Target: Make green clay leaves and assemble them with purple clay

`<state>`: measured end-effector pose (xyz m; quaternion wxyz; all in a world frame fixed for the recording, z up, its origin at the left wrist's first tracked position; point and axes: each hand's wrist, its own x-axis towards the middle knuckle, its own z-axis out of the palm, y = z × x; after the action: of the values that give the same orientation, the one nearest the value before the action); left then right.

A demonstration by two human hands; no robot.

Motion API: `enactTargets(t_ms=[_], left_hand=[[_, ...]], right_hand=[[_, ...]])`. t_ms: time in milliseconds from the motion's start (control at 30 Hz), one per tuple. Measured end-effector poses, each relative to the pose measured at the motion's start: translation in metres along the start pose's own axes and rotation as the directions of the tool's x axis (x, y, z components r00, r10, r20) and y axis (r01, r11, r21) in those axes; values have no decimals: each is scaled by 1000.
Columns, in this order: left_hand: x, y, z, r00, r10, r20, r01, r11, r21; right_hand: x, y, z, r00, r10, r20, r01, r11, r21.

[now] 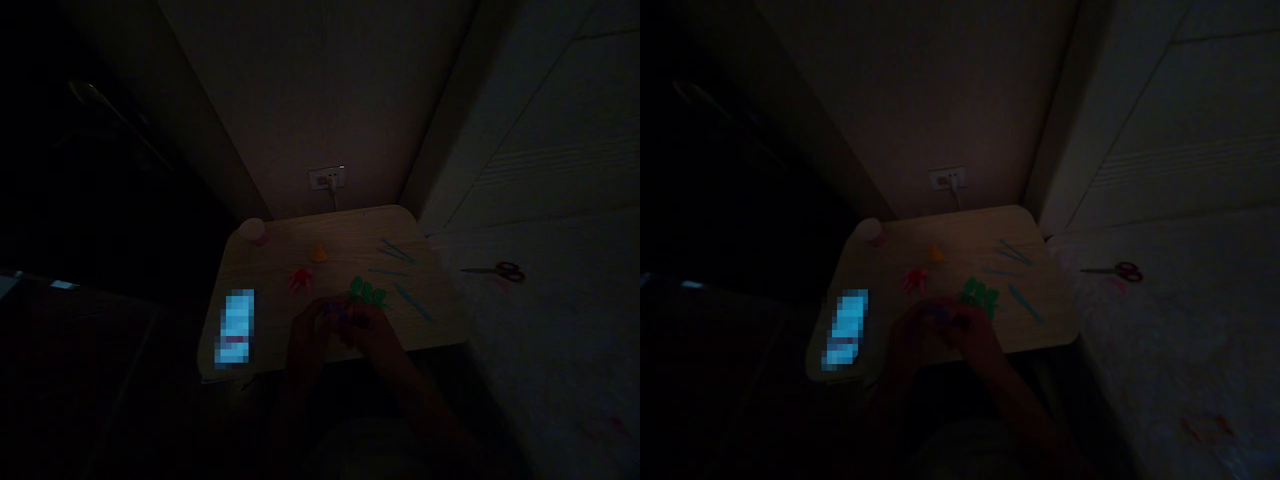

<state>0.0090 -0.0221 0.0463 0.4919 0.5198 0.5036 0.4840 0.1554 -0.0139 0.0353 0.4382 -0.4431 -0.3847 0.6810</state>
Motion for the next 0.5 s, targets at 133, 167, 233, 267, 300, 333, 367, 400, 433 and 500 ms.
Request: enactTargets(t_ms=[133,167,233,267,300,333,367,400,433,500], left_hand=[[3,-1,-6,997,-44,-60,49,996,71],[3,-1,-6,995,-46,-84,51,997,60],[4,1,-8,991,-44,-124,47,999,25],[4,2,-8,989,-42,-143,44,999,10],[4,3,-8,986,-42,-162,43,999,2],[4,4,-8,982,-43,-183,43,999,-2],[4,5,-8,977,-44,-207,44,999,-3],[3,5,-8,972,-42,-232,41,999,-8],[2,5,-7,966,-36,-258,32,999,-20],[2,3,-5,948,-2,-318,-13,999,-43]], right_hand=[[-2,-4,7,1000,-19,-17,19,1000,20],[-3,-4,8,1000,-23,-2,23,999,28],[-4,-5,8,999,-35,24,33,998,45],[-4,-5,7,999,-39,35,37,998,52],[-5,-5,6,998,-41,42,39,998,57],[-5,-5,5,998,-39,48,36,998,58],[-5,-6,4,998,-34,51,31,998,53],[-5,-6,3,998,-28,49,26,999,45],[-4,-6,2,999,-26,39,25,999,38],[-4,-7,1,999,-33,6,33,999,15]])
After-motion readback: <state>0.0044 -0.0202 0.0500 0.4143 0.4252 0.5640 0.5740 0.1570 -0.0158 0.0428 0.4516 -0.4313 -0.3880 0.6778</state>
